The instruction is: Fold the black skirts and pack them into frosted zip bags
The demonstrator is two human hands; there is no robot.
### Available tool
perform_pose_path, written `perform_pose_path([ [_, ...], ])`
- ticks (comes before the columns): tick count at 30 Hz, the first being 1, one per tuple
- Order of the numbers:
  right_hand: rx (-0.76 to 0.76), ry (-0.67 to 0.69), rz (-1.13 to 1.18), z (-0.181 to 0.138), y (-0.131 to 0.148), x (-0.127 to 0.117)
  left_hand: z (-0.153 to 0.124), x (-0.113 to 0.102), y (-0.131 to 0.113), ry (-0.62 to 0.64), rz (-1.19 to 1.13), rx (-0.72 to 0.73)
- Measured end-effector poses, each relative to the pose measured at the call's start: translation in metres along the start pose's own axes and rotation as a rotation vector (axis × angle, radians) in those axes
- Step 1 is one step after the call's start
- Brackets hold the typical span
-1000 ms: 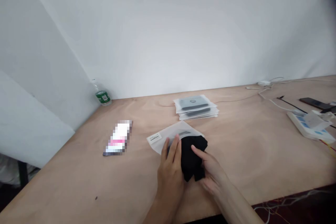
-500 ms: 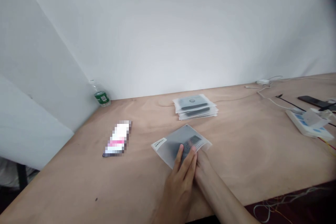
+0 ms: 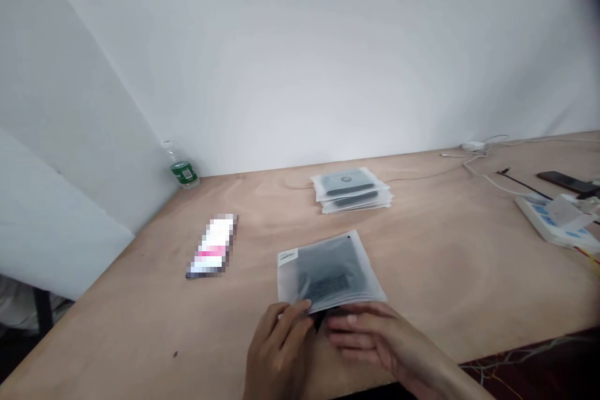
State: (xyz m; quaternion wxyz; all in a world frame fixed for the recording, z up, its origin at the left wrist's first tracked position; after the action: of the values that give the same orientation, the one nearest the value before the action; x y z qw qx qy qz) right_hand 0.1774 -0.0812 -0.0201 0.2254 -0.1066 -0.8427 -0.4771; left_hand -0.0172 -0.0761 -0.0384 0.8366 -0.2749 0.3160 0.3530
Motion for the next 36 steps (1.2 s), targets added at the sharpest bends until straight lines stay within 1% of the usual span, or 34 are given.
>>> perform_pose_path([
  [2, -0.061, -0.020, -0.246, -0.012, 0.009, -0.005, 0.006, -0.001, -0.002, 0.030, -0.005, -0.057],
  [3, -0.117, -0.012, -0.359, -0.014, 0.016, -0.007, 0.011, 0.000, -0.003, 0.056, 0.006, -0.080],
  [5, -0.291, 0.001, -0.560, -0.014, 0.030, -0.006, 0.021, 0.003, -0.004, 0.104, 0.044, -0.097],
  [7, -0.527, -0.059, -0.778, -0.004, 0.042, -0.001, 0.030, 0.007, -0.004, 0.190, 0.075, -0.105],
  [9, -0.740, -0.126, -1.031, 0.012, 0.049, 0.006, 0.037, 0.009, -0.005, 0.288, 0.080, -0.141],
  [10, -0.811, -0.137, -1.155, 0.022, 0.049, 0.009, 0.039, 0.009, -0.006, 0.332, 0.071, -0.162],
  [11, -0.847, -0.130, -1.269, 0.032, 0.048, 0.012, 0.040, 0.008, -0.008, 0.364, 0.053, -0.182],
  [12, -0.851, -0.109, -1.368, 0.041, 0.046, 0.015, 0.040, 0.007, -0.010, 0.386, 0.029, -0.198],
  [14, -0.797, -0.061, -1.512, 0.056, 0.041, 0.016, 0.041, 0.006, -0.012, 0.409, -0.014, -0.211],
  [16, -0.735, -0.024, -1.595, 0.063, 0.036, 0.016, 0.041, 0.006, -0.010, 0.410, -0.009, -0.213],
  [18, -0.704, -0.001, -1.644, 0.064, 0.032, 0.014, 0.041, 0.010, -0.006, 0.391, 0.039, -0.192],
  [21, -0.689, 0.014, -1.696, 0.063, 0.029, 0.012, 0.042, 0.017, -0.001, 0.350, 0.114, -0.117],
  [23, -0.691, 0.018, -1.727, 0.064, 0.025, 0.010, 0.041, 0.022, 0.000, 0.294, 0.150, -0.083],
  [26, -0.732, 0.021, -1.795, 0.069, 0.017, 0.007, 0.039, 0.028, -0.001, 0.206, 0.188, -0.081],
  [28, -0.775, 0.031, -1.845, 0.072, 0.011, 0.004, 0.036, 0.030, -0.001, 0.187, 0.208, -0.046],
  [31, -0.840, 0.066, -1.894, 0.072, 0.007, -0.001, 0.029, 0.024, 0.005, 0.223, 0.185, 0.100],
  [33, -0.873, 0.089, -1.911, 0.070, 0.007, -0.003, 0.021, 0.014, 0.013, 0.259, 0.146, 0.179],
  [34, -0.882, 0.098, -1.918, 0.069, 0.007, -0.004, 0.017, 0.008, 0.018, 0.275, 0.128, 0.196],
  [36, -0.888, 0.112, -1.929, 0.068, 0.008, -0.005, 0.008, -0.005, 0.028, 0.304, 0.094, 0.180],
])
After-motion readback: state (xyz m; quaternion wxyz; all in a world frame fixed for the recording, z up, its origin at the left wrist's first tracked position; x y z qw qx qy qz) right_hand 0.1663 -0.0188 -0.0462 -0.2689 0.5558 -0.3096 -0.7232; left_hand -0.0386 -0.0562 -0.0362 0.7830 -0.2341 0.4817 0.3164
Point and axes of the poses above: each hand's wrist, its own z-axis towards the middle knuckle, its own x-axis out of the palm, y = z × x, the point moved 1 cm from there along z, towards the middle knuckle, and after that the axes turned 6 degrees about -x, right-handed, at the moved point
